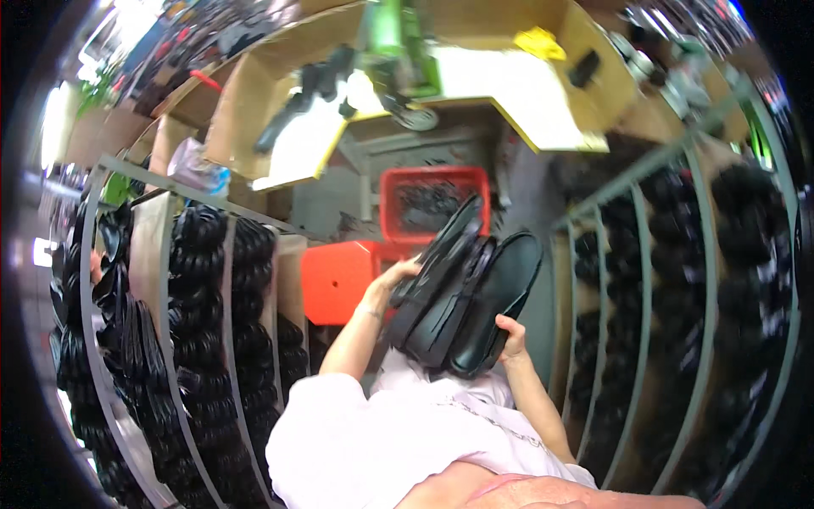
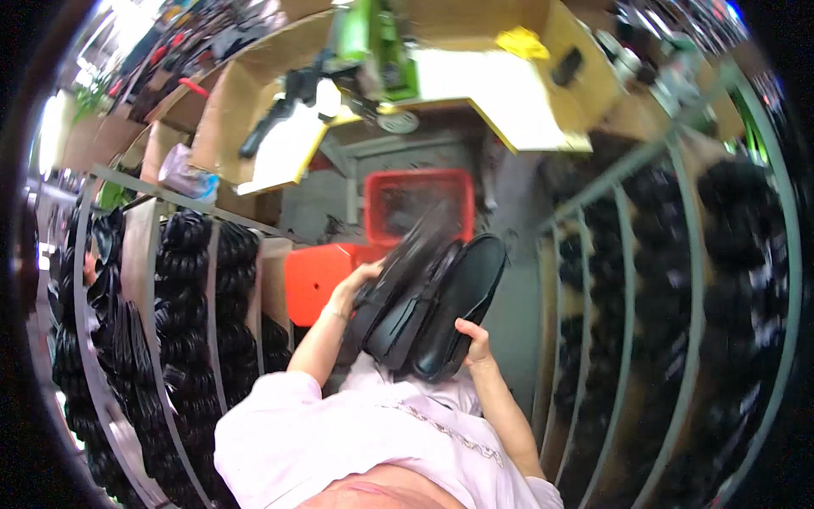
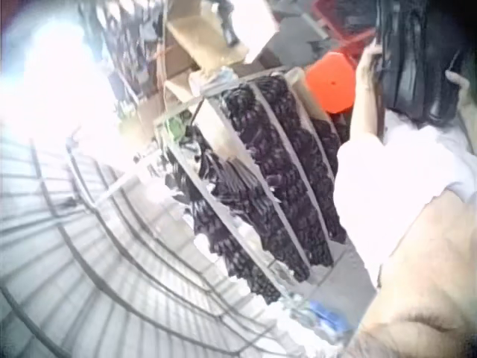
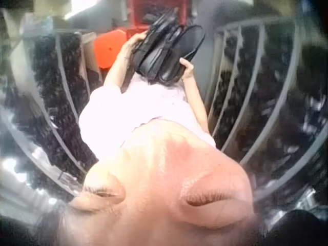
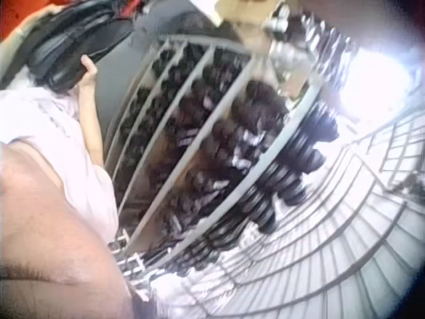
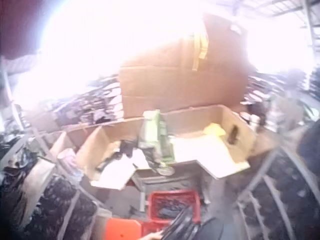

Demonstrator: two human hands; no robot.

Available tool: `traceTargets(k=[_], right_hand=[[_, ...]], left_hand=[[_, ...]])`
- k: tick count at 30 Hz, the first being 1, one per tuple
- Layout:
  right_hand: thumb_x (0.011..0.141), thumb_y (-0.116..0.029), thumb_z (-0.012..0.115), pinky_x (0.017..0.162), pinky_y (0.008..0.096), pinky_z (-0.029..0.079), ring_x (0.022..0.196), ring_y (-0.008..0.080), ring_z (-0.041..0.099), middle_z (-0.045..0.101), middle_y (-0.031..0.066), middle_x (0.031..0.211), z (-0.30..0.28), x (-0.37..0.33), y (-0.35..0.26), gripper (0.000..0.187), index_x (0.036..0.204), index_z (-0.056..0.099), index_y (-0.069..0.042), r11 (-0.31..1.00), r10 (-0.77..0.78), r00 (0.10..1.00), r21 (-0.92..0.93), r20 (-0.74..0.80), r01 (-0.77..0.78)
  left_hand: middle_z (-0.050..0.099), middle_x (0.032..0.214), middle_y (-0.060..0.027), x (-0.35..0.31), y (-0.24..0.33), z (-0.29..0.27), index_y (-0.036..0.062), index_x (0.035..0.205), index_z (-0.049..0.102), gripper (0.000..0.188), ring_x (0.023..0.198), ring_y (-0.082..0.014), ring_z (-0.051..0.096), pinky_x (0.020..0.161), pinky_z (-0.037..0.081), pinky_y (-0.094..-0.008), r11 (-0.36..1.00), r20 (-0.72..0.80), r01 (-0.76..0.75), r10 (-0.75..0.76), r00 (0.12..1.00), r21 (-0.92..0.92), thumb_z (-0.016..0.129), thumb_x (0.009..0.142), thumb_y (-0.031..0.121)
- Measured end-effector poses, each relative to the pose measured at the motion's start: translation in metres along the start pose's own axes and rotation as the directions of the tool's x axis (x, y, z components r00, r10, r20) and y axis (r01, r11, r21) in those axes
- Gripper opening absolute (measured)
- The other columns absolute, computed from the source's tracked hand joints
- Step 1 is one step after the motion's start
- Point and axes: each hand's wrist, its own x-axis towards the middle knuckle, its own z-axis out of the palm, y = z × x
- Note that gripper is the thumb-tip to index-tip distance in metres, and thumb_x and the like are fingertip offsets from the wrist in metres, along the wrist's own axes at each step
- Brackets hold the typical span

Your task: The person repeatedly picks up black rubber parts from a red bin and places them onto a metal shelf. They also pick up parts from the shelf and place them back into the bin. The person handles the parts one by one or in small groups, moving them between the bin and the shelf.

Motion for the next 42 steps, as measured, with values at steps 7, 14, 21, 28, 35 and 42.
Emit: traceTargets(k=[7,14,21,28,35,42], right_hand=[[0.077,-0.021,0.055,0.084,0.0377,0.050,0.091,0.0257,0.063,0.061,0.0167,0.107,0.165,0.246,0.027,0.043,0.112,0.055,0.004,0.906,0.404,0.898,-0.214,0.175,-0.366],[0.088,-0.034,0.052,0.105,0.0398,0.023,0.132,0.0211,0.024,0.020,0.0101,0.146,0.416,0.449,0.018,0.076,0.145,0.007,-0.011,0.937,-0.201,0.909,-0.199,0.366,0.288],[0.081,-0.018,0.066,0.075,0.0298,0.050,0.092,0.0140,0.058,0.060,0.0075,0.105,0.271,0.456,0.001,0.056,0.130,0.042,-0.005,0.643,0.020,0.990,-0.760,0.140,0.095],[0.077,-0.028,0.065,0.060,0.0311,0.050,0.074,0.0192,0.058,0.060,0.0115,0.101,0.003,0.225,-0.008,0.048,0.118,0.053,-0.008,0.268,-0.028,0.739,-0.718,-0.673,-0.643],[0.079,-0.018,0.062,0.062,0.0321,0.053,0.076,0.0194,0.062,0.061,0.0096,0.089,-0.095,0.011,-0.050,0.034,0.109,0.054,-0.004,0.689,-0.573,0.024,-0.466,-0.819,0.555],[0.082,-0.028,0.066,0.064,0.0289,0.050,0.080,0.0144,0.058,0.059,0.0061,0.091,-0.143,-0.111,-0.111,0.037,0.107,0.056,-0.003,0.238,-0.400,-0.633,-0.742,-0.663,0.626]], left_hand=[[0.058,0.112,-0.0062,-0.048,0.130,-0.218,0.0015,0.124,0.047,0.047,0.098,-0.0156,0.056,0.087,0.044,-0.0291,0.922,-0.355,-0.359,0.290,0.889,-0.146,0.051,0.080,0.016],[0.050,0.123,-0.0144,-0.065,0.444,-0.312,0.0059,0.126,0.044,0.054,0.113,-0.0256,0.048,0.098,0.036,-0.0392,0.592,-0.496,-0.806,0.701,0.512,0.004,0.048,0.087,0.044],[0.017,0.145,-0.0205,0.038,0.479,-0.305,0.0029,0.141,0.020,0.071,0.132,-0.0361,0.022,0.101,0.030,-0.0535,0.677,-0.622,-0.691,0.661,0.420,0.253,0.054,0.086,0.035],[0.064,0.095,-0.0116,0.166,0.209,-0.271,0.0036,0.097,0.059,0.017,0.096,-0.0248,0.060,0.080,0.053,-0.0394,0.872,-0.638,-0.362,0.077,0.766,-0.329,0.055,0.084,0.012],[0.063,0.099,-0.0108,0.245,0.057,-0.004,0.0061,0.098,0.061,0.017,0.089,-0.0247,0.058,0.083,0.047,-0.0405,0.923,-0.051,0.364,-0.372,0.927,-0.126,0.053,0.085,0.012],[0.060,0.108,-0.0165,0.275,-0.047,0.243,-0.0045,0.114,0.055,0.033,0.096,-0.0247,0.058,0.086,0.047,-0.0352,0.909,0.393,0.284,-0.391,0.832,0.304,0.052,0.087,0.014]])
